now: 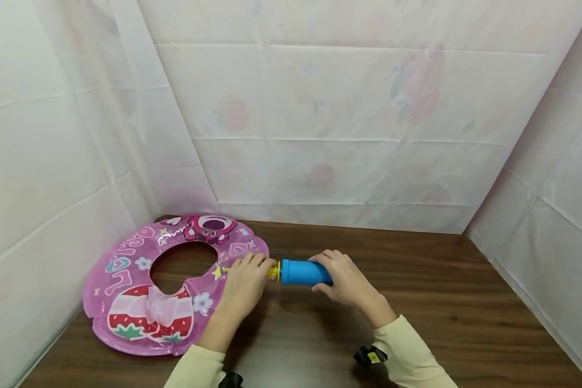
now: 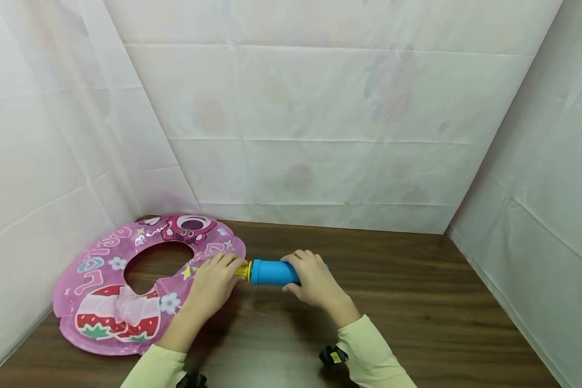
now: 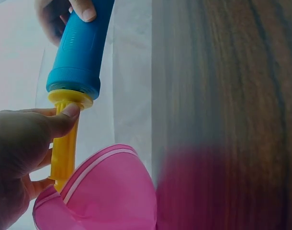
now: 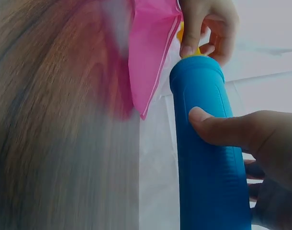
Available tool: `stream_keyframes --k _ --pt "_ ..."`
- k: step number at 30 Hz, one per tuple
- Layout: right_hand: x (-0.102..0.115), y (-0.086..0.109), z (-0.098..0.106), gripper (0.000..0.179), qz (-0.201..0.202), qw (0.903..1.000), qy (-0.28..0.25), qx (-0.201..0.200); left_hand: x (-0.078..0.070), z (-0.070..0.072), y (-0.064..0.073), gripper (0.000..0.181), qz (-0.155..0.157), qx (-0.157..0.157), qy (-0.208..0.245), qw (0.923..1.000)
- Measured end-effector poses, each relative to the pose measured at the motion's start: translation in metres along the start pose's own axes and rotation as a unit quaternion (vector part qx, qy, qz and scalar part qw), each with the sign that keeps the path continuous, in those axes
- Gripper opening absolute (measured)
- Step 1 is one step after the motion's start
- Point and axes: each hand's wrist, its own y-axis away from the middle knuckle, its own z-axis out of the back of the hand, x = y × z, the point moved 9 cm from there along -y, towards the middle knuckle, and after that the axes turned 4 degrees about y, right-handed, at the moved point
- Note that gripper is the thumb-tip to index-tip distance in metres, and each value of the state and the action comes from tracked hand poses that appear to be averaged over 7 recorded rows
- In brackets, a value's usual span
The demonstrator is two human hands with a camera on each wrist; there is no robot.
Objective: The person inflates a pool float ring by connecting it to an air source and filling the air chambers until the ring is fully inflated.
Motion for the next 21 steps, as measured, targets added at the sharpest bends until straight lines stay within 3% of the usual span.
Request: stream_keyframes --k 7,16,21 --pt "-0.014 0.009 -0.004 0.054 0.019 0.9985 0.047 0.022 0.003 -0.004 0.001 0.030 -0.002 0.026 0.000 0.9997" --pt "-0.058 0.029 0.005 0.054 0.016 0.9989 0.043 0.010 0.003 -0.001 0.002 0.028 -0.018 -0.016 -0.011 0.9996" --pt "-0.084 0.039 0.013 0.055 0.001 0.9994 0.035 0.006 0.004 -0.001 0.000 0.029 -0.008 -0.014 -0.014 0.9998"
